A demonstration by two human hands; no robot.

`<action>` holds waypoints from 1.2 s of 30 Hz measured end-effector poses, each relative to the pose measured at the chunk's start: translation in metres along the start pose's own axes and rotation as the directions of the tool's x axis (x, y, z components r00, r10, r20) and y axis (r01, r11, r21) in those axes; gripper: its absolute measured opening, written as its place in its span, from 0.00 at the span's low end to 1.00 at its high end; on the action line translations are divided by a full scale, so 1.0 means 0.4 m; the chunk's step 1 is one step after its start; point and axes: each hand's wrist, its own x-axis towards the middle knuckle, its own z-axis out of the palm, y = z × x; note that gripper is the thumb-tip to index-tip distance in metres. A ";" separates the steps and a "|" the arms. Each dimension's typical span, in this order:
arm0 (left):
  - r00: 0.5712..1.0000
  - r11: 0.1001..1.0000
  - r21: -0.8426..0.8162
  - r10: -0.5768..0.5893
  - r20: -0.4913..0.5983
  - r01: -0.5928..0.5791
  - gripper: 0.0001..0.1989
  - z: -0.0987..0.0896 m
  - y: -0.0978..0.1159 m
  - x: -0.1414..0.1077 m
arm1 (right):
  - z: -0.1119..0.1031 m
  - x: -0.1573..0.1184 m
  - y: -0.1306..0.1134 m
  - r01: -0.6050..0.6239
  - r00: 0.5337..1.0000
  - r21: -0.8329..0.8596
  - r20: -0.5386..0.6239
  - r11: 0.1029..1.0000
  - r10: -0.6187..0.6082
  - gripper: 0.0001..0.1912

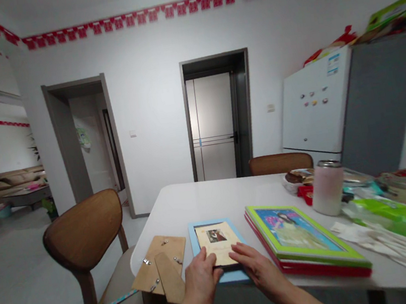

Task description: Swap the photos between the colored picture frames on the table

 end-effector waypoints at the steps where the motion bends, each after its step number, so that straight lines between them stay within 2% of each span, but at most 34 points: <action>1: 1.000 1.000 0.000 0.001 0.000 -0.001 0.13 -0.002 0.000 0.001 | 0.001 -0.003 0.002 0.004 1.000 -0.001 -0.009 1.000 -0.004 0.18; 9: 0.999 0.999 -0.021 -0.040 0.030 0.041 0.18 -0.027 0.012 -0.004 | 0.017 -0.018 0.016 0.047 0.982 -0.015 -0.185 0.999 -0.049 0.20; 12: 0.997 0.997 -0.040 -0.060 0.042 0.062 0.20 -0.028 0.013 -0.005 | 0.011 -0.010 0.005 0.030 0.989 0.001 -0.143 1.000 -0.030 0.19; 16: 0.995 0.996 -0.042 -0.071 0.068 0.074 0.15 -0.024 0.010 -0.001 | 0.002 0.002 -0.013 0.005 0.999 0.033 -0.046 0.999 -0.004 0.20; 19: 0.992 0.996 -0.019 -0.090 0.090 0.092 0.14 -0.021 0.008 0.005 | 0.004 0.005 -0.017 -0.004 1.000 0.044 -0.015 0.999 0.005 0.22; 25: 0.993 0.998 0.022 -0.069 0.096 0.067 0.12 -0.020 0.010 0.015 | 0.014 -0.004 -0.012 -0.022 0.999 0.028 -0.032 0.999 0.023 0.20; 32: 0.994 0.997 -0.004 -0.080 0.067 0.081 0.12 -0.024 0.013 0.009 | -0.004 -0.001 -0.012 0.085 0.996 0.069 -0.019 0.994 -0.084 0.18; 36: 0.998 0.998 -0.032 -0.054 0.023 0.055 0.12 -0.022 0.007 -0.001 | -0.008 -0.012 -0.007 0.115 0.993 0.086 -0.052 0.990 -0.110 0.18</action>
